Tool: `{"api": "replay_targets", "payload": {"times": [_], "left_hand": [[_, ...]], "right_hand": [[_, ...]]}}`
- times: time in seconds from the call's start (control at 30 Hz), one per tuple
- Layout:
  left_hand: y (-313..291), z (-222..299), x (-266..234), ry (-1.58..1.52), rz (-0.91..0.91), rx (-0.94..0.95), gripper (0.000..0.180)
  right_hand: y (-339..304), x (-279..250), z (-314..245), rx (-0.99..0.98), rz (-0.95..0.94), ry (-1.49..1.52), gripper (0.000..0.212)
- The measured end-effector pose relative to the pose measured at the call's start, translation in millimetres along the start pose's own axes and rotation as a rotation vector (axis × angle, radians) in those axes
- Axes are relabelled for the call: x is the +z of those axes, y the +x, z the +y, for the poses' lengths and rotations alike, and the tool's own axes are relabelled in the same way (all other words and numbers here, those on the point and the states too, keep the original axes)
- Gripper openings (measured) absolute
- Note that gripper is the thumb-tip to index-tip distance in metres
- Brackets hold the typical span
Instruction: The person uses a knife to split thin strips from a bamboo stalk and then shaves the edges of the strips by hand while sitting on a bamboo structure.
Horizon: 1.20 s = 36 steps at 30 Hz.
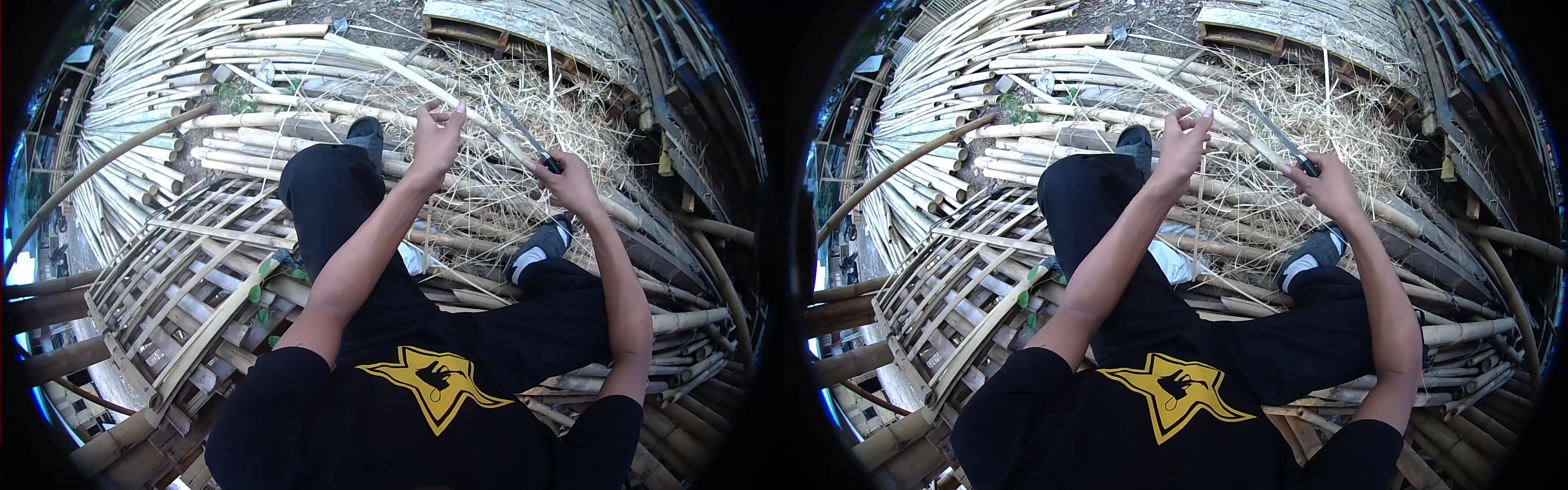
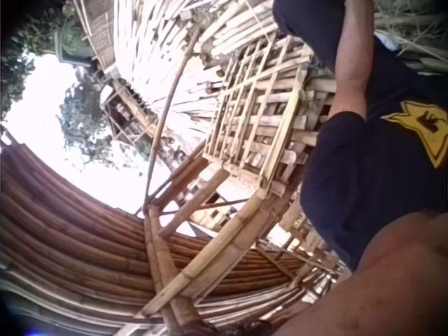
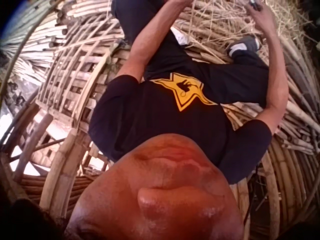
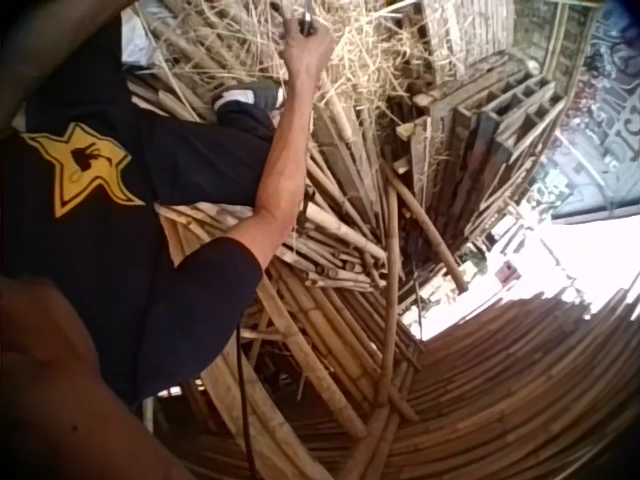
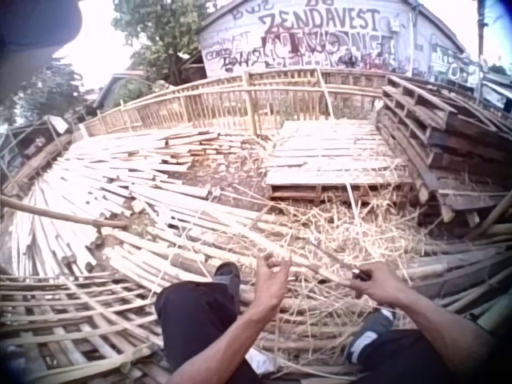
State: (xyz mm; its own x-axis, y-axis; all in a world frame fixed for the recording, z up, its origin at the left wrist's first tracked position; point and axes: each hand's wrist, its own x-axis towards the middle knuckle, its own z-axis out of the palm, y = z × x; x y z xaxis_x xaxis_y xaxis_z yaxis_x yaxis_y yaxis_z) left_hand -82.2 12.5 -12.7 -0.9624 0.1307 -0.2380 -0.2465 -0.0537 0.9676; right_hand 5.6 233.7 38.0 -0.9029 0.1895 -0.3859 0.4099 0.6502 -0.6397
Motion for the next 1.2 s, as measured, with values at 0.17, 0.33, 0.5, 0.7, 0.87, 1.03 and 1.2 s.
{"api": "replay_targets", "payload": {"times": [0.17,0.33,0.5,0.7,0.87,1.03,1.2], "left_hand": [[-6.3,5.5,-9.7,0.614,0.185,0.459,0.071],[-19.8,23.8,-15.1,1.015,0.119,0.750,0.064],[-13.9,19.3,-19.2,1.180,0.003,0.891,0.059],[-22.8,33.6,-8.5,0.971,-0.507,0.524,0.045],[-10.6,35.7,6.2,0.850,-0.495,0.654,0.029],[-24.5,51.1,23.0,0.562,-0.708,0.202,0.029],[-41.9,64.0,34.4,0.385,-0.873,0.082,0.034]], "right_hand": [[3.1,-21.6,8.1,0.004,0.155,-0.243,0.036],[0.9,-34.3,5.7,-0.047,0.089,-0.319,0.037],[3.0,-43.6,10.4,-0.127,0.159,-0.546,0.053],[10.0,-51.1,17.6,-0.164,0.251,-0.588,0.057],[16.4,-66.3,27.0,-0.243,0.470,-0.583,0.057],[15.1,-86.8,26.2,-0.185,0.587,-0.613,0.055],[15.7,-102.1,32.0,-0.201,0.656,-0.657,0.053]]}}
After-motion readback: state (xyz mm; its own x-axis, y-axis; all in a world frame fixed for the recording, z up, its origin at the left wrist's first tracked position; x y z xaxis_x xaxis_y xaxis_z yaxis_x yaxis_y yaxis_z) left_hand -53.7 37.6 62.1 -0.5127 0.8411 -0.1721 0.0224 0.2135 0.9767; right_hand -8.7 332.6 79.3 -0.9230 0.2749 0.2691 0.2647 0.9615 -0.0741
